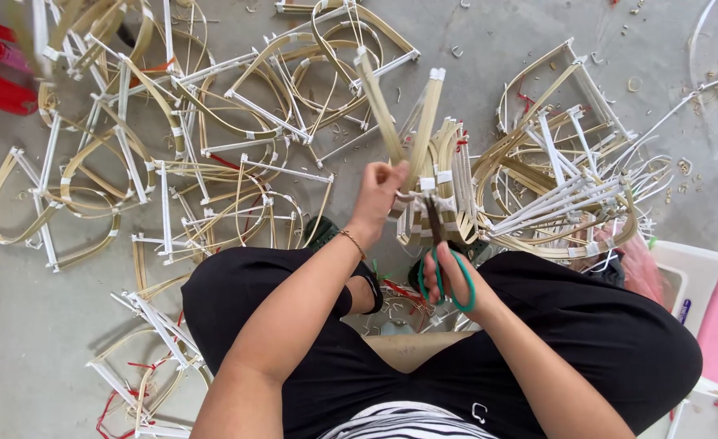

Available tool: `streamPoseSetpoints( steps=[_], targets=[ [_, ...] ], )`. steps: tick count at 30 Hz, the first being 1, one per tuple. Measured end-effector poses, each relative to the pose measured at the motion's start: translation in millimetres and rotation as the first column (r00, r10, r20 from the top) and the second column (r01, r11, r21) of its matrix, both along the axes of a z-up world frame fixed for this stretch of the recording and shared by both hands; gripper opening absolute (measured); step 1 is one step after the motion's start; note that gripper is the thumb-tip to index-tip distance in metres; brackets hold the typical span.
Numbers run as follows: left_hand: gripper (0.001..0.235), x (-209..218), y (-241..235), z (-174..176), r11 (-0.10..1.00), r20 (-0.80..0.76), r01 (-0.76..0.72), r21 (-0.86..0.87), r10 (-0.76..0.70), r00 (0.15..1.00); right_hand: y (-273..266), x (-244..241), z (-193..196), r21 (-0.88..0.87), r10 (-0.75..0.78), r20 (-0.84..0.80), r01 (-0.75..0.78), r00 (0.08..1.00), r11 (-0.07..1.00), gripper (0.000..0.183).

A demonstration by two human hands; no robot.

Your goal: Assembling and tying curved bamboo strips to form light-weight frames.

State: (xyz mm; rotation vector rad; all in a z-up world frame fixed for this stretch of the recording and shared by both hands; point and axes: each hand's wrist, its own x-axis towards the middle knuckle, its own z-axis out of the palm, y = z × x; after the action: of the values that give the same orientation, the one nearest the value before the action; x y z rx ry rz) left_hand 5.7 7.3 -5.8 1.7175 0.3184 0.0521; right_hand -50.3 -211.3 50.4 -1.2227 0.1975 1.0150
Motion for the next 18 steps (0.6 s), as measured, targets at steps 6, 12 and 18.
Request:
streamPoseSetpoints(
  steps=[6, 12, 18],
  targets=[
    [0.075, 3.9, 15.7, -17.2, 0.838, -0.387, -0.235, -0.492, 0.031, 0.922, -8.5, 25.9, 34.8, -0.202, 0.168, 0.688, -0.037, 0.706, 0.979, 0.04],
    [0.093, -12.7, -1.1, -6.7, 0.859, -0.431, 0.136, -0.494, -0.377, 0.82, -22.1, 39.5, -37.2, -0.241, -0.207, 0.288, 0.28, 0.935, 0.929, 0.033],
    [0.073, -20.9, -9.6, 5.4, 0.803, -0.268, 0.207, -0.559, -0.411, 0.871, -14.9, 19.0, -18.5, 0.006, -0.184, 0.24, 0.188, 0.953, 0.982, 0.037]
  ],
)
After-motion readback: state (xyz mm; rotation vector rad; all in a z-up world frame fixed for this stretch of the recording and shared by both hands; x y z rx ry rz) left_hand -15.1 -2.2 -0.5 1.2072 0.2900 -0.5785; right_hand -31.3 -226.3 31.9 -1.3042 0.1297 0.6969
